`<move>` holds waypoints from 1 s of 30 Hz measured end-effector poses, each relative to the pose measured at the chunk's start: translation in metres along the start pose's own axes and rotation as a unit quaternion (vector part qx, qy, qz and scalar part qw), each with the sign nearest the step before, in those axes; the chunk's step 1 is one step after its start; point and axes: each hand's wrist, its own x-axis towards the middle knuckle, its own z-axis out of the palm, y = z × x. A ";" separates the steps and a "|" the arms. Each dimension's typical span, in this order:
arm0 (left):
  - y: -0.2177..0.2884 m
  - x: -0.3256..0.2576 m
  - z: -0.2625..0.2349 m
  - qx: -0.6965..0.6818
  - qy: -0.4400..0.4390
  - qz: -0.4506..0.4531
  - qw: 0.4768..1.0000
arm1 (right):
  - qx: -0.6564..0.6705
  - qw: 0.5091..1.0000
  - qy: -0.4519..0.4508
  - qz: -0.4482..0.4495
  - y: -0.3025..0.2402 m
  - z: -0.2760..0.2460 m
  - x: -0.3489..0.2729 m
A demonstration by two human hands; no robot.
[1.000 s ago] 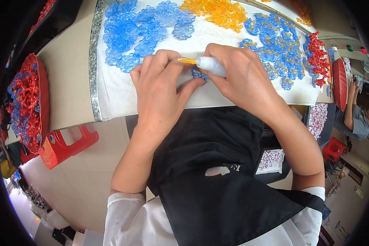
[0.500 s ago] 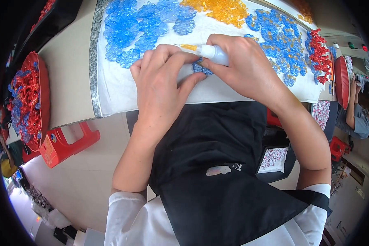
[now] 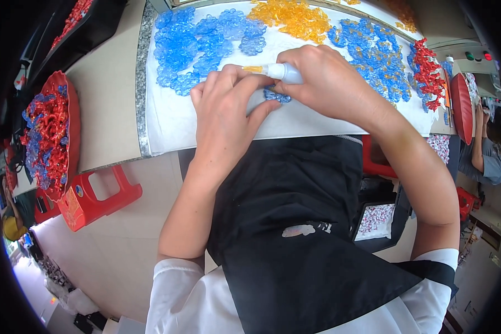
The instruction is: The person assembles toy parts by gluing small yellow components onto blue plastic flower-shaped pieces with a glue bottle.
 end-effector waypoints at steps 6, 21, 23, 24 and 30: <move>0.000 0.000 0.003 -0.002 0.017 0.007 1.000 | -0.024 0.996 -0.089 0.018 -0.003 -0.010 0.006; -0.001 0.001 0.001 -0.002 0.003 -0.014 1.000 | -0.063 0.994 -0.072 0.053 -0.014 -0.003 0.012; 0.000 0.001 0.001 -0.008 0.012 -0.019 1.000 | -0.069 0.994 -0.066 0.052 -0.013 -0.002 0.011; 0.001 0.001 0.001 -0.013 0.021 -0.024 0.999 | -0.069 0.994 -0.065 0.053 -0.014 -0.002 0.011; 0.003 -0.004 0.002 0.016 0.036 -0.024 0.999 | -0.081 0.994 -0.056 0.040 -0.017 -0.004 0.010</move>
